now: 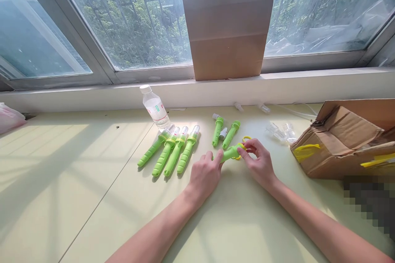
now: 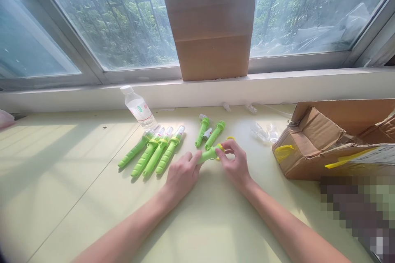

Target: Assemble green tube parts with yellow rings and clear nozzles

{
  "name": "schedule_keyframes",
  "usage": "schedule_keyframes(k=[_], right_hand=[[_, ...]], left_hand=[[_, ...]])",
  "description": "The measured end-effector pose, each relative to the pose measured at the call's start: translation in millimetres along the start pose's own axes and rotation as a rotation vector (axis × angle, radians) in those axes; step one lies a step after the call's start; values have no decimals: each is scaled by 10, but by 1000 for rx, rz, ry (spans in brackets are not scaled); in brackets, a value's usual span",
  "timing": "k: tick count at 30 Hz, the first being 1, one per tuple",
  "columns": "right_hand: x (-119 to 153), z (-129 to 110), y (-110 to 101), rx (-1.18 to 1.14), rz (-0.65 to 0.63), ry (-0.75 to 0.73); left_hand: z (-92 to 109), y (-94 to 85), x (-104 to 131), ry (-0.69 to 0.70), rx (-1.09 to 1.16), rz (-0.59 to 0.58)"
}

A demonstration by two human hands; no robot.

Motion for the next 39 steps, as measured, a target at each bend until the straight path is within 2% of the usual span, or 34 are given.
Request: schedule_keyframes(k=[8,15,21,26,30,39], right_hand=[[4,55,19,1,-22,36],[-5,-48,33,5,-55,-49],[4,19,65,2,-78,10],[-7,-25,76,18,-88,-16],[10,12,83,30,-93,19],[32,55,75,-29,-55,71]], left_hand=[[-2,4,2,-14,-4,-36],[-30,5,27,-66,98,-37],[-54,20,32,-105,177,-43],[-39,36,47,-102,205,-64],[-37,54,50,-98,204,-81],[-36,47,52,-114,269,-75]])
Point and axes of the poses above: each hand's wrist, its own x-axis away from the middle knuckle, its own y-axis out of the palm, z = x × y, the point moved 10 cm from there along -x, towards the middle knuckle, and after that the axes turned 14 degrees about z, right-handed, at the moved point
